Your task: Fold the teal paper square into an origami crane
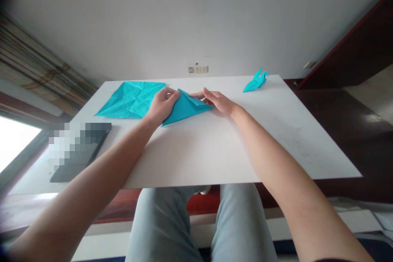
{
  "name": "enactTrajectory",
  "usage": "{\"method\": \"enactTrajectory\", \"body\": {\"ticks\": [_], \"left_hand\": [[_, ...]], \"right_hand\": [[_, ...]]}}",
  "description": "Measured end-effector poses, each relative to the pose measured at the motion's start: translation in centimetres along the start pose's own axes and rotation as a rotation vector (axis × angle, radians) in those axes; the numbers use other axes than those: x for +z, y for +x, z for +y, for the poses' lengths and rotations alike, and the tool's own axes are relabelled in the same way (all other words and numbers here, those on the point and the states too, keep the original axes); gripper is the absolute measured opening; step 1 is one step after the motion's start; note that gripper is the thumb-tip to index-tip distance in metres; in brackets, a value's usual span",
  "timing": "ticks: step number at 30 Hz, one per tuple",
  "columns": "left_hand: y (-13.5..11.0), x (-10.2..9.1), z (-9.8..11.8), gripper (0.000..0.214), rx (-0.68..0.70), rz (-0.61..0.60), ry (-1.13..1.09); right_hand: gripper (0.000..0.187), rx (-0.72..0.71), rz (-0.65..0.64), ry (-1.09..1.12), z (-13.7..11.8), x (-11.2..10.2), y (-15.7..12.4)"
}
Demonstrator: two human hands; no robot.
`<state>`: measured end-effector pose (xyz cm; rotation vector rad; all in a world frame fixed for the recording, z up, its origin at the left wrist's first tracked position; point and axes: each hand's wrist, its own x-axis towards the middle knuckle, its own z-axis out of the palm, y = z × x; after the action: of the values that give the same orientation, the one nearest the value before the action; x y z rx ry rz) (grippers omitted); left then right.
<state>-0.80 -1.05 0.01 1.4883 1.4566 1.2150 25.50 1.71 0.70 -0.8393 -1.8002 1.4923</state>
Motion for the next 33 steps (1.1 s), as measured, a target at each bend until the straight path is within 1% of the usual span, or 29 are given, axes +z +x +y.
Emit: {"method": "enactTrajectory", "body": {"ticks": [2,5,7,9,11,13,14,16,17,18,20,21,25,27,30,33], "left_hand": [[-0.1,0.1,0.1,0.026,-0.006,-0.016,-0.018],[-0.2,0.3,0.3,0.024,-0.01,-0.057,-0.025],[-0.3,0.4,0.3,0.025,0.017,-0.071,-0.019],[-0.4,0.4,0.3,0.031,0.071,-0.079,-0.007],[-0.4,0.3,0.3,0.038,0.137,-0.082,0.017],[-0.5,0.2,0.4,0.041,0.197,-0.082,0.051],[-0.6,0.2,0.5,0.041,0.219,-0.085,0.066],[-0.7,0.2,0.7,0.042,0.241,-0.107,0.085],[-0.7,0.3,0.8,0.042,0.243,-0.117,0.089],[-0.7,0.3,1.0,0.041,0.24,-0.119,0.09],[-0.7,0.1,1.2,0.039,0.234,-0.085,0.09],[-0.6,0.0,1.3,0.038,0.235,-0.05,0.09],[0.0,-0.7,1.4,0.032,0.259,0.114,0.111],[0.4,-1.0,1.3,0.031,0.265,0.178,0.122],[0.9,-1.2,1.1,0.034,0.285,0.256,0.11],[1.2,-1.3,0.8,0.035,0.293,0.307,0.082]], "right_hand": [[0.079,-0.001,0.002,-0.053,0.2,0.0,0.1],[0.06,-0.053,0.014,-0.13,0.9,-0.1,0.6],[0.055,-0.075,0.03,-0.149,1.3,0.0,0.9],[0.054,-0.092,0.038,-0.141,1.4,0.2,1.1],[0.059,-0.105,0.034,-0.121,1.2,0.6,1.1],[0.066,-0.097,0.03,-0.103,0.8,1.0,1.0],[0.065,-0.089,0.033,-0.097,0.6,1.2,0.9],[0.058,-0.065,0.029,-0.102,0.2,1.5,0.8],[0.058,-0.052,0.02,-0.12,0.1,1.6,0.8],[0.062,-0.041,0.009,-0.146,0.0,1.7,0.7],[0.073,-0.033,-0.009,-0.197,-0.1,1.7,0.7],[0.075,-0.033,-0.011,-0.206,-0.1,1.7,0.7],[0.075,-0.022,0.01,-0.105,0.2,1.4,0.9],[0.076,-0.026,0.044,-0.065,0.3,1.0,0.9],[0.076,-0.064,0.134,-0.075,0.4,0.1,0.9],[0.074,-0.115,0.219,-0.078,0.5,-0.5,0.9]]}}
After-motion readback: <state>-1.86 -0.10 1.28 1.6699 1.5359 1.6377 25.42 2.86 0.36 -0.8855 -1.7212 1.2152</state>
